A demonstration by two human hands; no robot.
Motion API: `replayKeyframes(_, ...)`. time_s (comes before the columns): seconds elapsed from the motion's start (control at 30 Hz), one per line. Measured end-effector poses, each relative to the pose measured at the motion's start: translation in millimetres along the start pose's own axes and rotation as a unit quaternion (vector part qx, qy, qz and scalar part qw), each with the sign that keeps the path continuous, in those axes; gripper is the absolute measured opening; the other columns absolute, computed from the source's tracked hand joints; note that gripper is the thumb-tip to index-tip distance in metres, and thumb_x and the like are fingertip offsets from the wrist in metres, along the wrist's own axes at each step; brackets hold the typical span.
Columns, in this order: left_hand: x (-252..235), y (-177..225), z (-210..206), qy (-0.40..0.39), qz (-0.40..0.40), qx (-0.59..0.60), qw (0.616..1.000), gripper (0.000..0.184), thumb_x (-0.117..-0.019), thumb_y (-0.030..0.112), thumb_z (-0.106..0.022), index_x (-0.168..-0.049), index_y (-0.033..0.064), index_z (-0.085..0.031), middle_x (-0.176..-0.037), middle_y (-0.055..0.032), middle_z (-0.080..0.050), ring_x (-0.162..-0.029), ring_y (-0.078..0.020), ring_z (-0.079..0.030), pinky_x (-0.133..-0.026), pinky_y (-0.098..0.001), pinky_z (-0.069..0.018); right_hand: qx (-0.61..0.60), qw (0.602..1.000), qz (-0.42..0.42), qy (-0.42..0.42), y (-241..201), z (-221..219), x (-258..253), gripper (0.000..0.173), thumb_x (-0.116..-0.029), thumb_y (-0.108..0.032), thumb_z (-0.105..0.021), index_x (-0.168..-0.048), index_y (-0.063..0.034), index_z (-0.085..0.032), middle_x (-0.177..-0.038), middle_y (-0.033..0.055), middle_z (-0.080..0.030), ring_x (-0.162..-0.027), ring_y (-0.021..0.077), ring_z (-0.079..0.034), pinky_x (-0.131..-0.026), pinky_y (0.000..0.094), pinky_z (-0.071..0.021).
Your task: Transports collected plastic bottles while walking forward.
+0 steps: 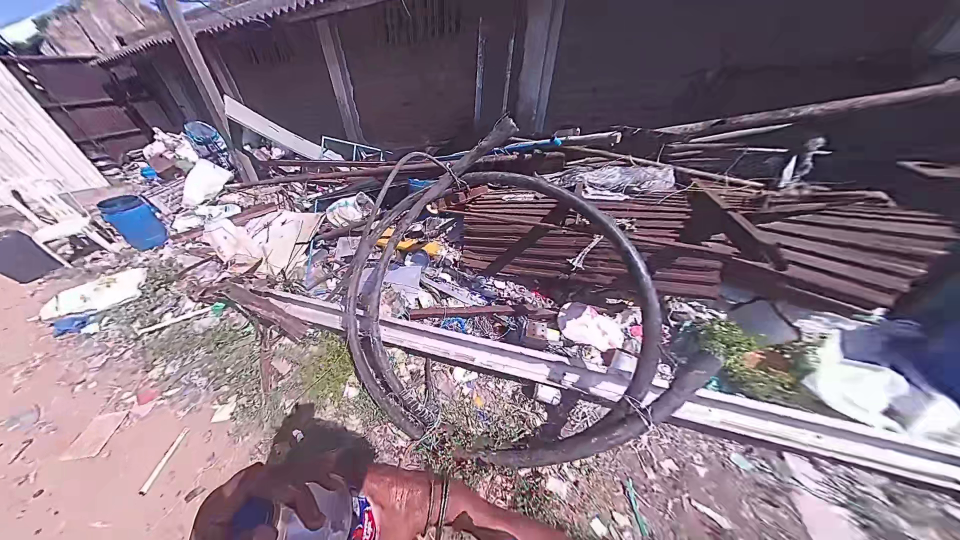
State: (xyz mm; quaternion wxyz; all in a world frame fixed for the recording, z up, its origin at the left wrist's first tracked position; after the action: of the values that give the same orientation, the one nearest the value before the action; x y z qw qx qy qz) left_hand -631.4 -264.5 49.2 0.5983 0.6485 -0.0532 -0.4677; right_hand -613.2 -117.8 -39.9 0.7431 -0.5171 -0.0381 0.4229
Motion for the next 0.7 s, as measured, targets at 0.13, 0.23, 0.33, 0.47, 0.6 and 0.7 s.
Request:
replayKeyframes(0.13,-58.4,2.5,-0.1,-0.144,0.003,0.058,0.988,0.025,-0.1010,0.032,-0.062,-0.125,0.0245,-0.067,-0.119,-0.0054,-0.074,-0.118,-0.0275,-0.068,-0.108,-0.0480,-0.0511,-0.024,0.998,0.032,0.043,0.2,26.7,-15.0,0.096,-0.0615,-0.028,-0.092,-0.137,0.0126,-0.050,-0.125,0.0264,-0.065,-0.118,0.0300,-0.064,-0.104,0.0424,-0.0497)
replayKeyframes(0.23,-77.8,-18.6,6.4,-0.128,-0.005,0.036,0.991,0.023,-0.1058,0.029,-0.056,-0.126,0.0274,-0.066,-0.114,-0.0018,-0.075,-0.100,-0.0211,-0.074,-0.096,-0.0396,-0.0595,-0.017,0.992,0.015,0.128,11.6,43.1,-9.6,0.106,-0.0589,-0.016,-0.095,-0.144,0.0156,-0.040,-0.132,0.0319,-0.059,-0.125,0.0347,-0.061,-0.110,0.0430,-0.0474)
replayKeyframes(0.33,-93.2,-48.8,5.5,-0.046,0.000,0.005,0.999,0.027,-0.1061,0.035,-0.054,-0.130,0.0326,-0.066,-0.102,0.0041,-0.078,-0.083,-0.0105,-0.075,-0.079,-0.0245,-0.0623,0.064,0.968,-0.023,0.240,14.5,54.9,6.8,0.107,-0.0555,-0.013,-0.097,-0.143,0.0154,-0.041,-0.135,0.0323,-0.058,-0.127,0.0373,-0.059,-0.111,0.0449,-0.0475)
replayKeyframes(0.47,-108.6,-71.0,-6.3,0.042,-0.014,0.022,0.999,0.028,-0.1086,0.016,-0.044,-0.130,0.0140,-0.061,-0.090,0.0061,-0.077,-0.080,-0.0108,-0.075,-0.079,-0.0276,-0.0634,0.208,0.906,-0.137,0.343,12.2,58.5,30.7,0.105,-0.0591,-0.023,-0.096,-0.145,0.0075,-0.045,-0.134,0.0276,-0.060,-0.126,0.0388,-0.059,-0.110,0.0490,-0.0470)
replayKeyframes(0.6,-115.9,-82.3,-29.1,0.107,0.063,0.077,0.989,0.019,-0.1072,0.010,-0.041,-0.121,0.0043,-0.053,-0.085,0.0074,-0.072,-0.077,-0.0100,-0.074,-0.080,-0.0288,-0.0634,0.280,0.836,-0.230,0.411,7.2,47.3,55.0,0.103,-0.0637,-0.031,-0.094,-0.149,0.0007,-0.044,-0.132,0.0249,-0.061,-0.121,0.0401,-0.060,-0.103,0.0508,-0.0504)
replayKeyframes(0.7,-118.0,-74.1,-50.3,-0.016,0.074,0.122,0.990,0.021,-0.1086,0.015,-0.036,-0.122,0.0095,-0.052,-0.094,0.0078,-0.072,-0.091,-0.0113,-0.073,-0.090,-0.0312,-0.0614,0.253,0.816,-0.240,0.461,-10.3,38.0,73.0,0.105,-0.0634,-0.026,-0.095,-0.149,0.0034,-0.042,-0.136,0.0268,-0.059,-0.126,0.0406,-0.058,-0.108,0.0509,-0.0473)
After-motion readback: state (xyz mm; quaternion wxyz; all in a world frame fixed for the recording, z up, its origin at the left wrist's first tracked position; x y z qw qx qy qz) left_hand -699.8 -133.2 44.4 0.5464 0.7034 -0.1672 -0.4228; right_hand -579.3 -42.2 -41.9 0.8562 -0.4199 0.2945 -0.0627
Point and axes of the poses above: each hand's wrist, its own x-axis away from the middle knuckle, its own z-axis out of the back of the hand, y = z × x, the point moved 6 cm from there along -x, towards the middle knuckle
